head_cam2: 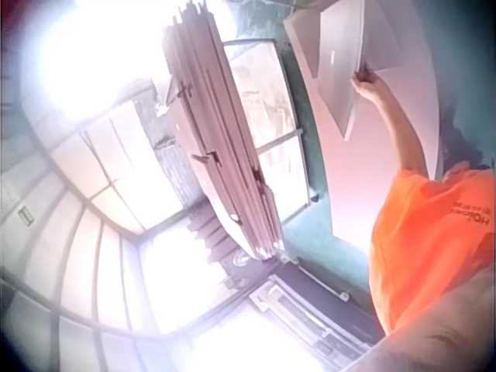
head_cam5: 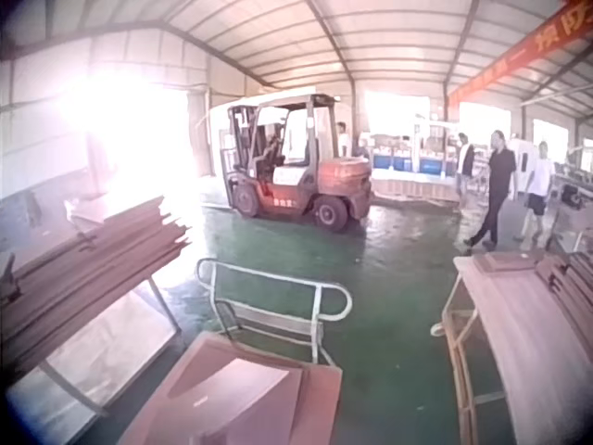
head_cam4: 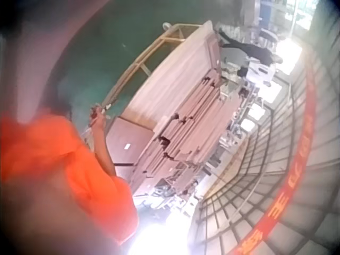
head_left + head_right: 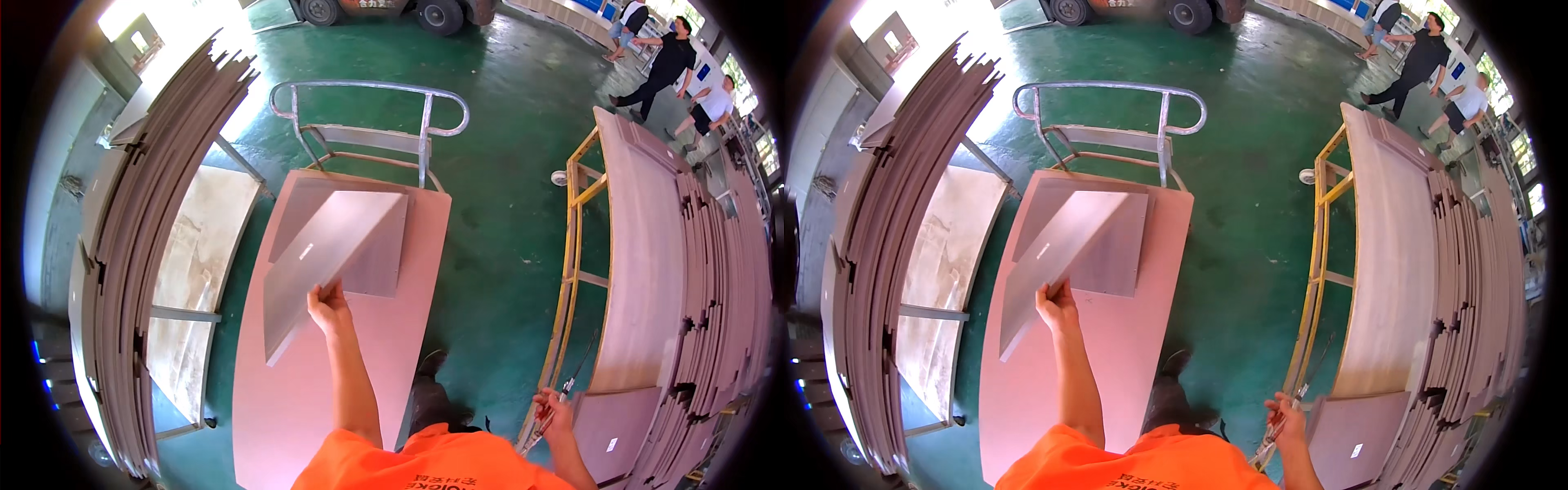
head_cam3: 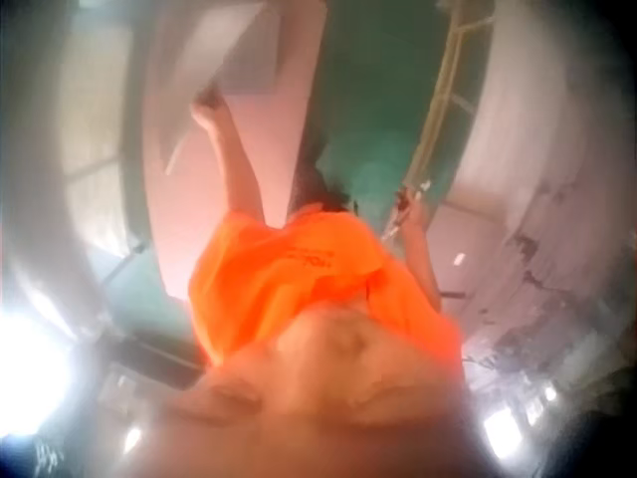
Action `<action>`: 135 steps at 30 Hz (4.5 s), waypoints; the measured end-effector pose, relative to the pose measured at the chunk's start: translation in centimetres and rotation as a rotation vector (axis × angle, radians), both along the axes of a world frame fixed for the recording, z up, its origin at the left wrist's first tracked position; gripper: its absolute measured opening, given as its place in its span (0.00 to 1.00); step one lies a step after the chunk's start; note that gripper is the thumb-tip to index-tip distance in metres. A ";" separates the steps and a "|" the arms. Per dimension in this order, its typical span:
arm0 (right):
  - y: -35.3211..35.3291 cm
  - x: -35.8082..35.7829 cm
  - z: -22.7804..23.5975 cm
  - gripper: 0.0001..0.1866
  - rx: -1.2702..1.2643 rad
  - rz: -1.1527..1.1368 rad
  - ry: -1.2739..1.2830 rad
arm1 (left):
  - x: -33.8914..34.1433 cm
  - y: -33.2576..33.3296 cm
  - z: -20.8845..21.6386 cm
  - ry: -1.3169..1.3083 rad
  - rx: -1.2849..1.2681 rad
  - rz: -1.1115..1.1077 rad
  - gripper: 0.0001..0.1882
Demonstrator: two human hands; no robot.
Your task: The person places panels onto an industrial machine, activates the machine using a touch screen and buttons, and سپس stacks the processed panels onto a wooden pallet.
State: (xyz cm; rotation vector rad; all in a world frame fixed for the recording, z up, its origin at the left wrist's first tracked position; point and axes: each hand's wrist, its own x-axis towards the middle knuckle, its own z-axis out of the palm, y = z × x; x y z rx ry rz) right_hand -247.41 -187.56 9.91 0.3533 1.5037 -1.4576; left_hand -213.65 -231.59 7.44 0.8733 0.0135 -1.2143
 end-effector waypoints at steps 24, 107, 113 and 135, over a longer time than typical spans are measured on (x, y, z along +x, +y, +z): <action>-0.3 -0.7 0.4 0.16 0.183 0.112 0.122 | -13.1 4.4 -26.3 -0.546 0.021 -1.689 0.30; 136.4 30.7 10.4 0.18 0.834 -0.124 0.309 | -58.9 163.5 0.2 -0.932 -0.230 -2.172 0.35; 146.1 21.1 8.5 0.16 0.596 -0.880 0.083 | -60.1 166.1 -0.3 -0.741 -0.107 -2.186 0.25; 155.7 34.0 8.5 0.20 0.421 -0.888 0.085 | -38.3 166.5 16.6 -0.272 -0.325 -2.114 0.14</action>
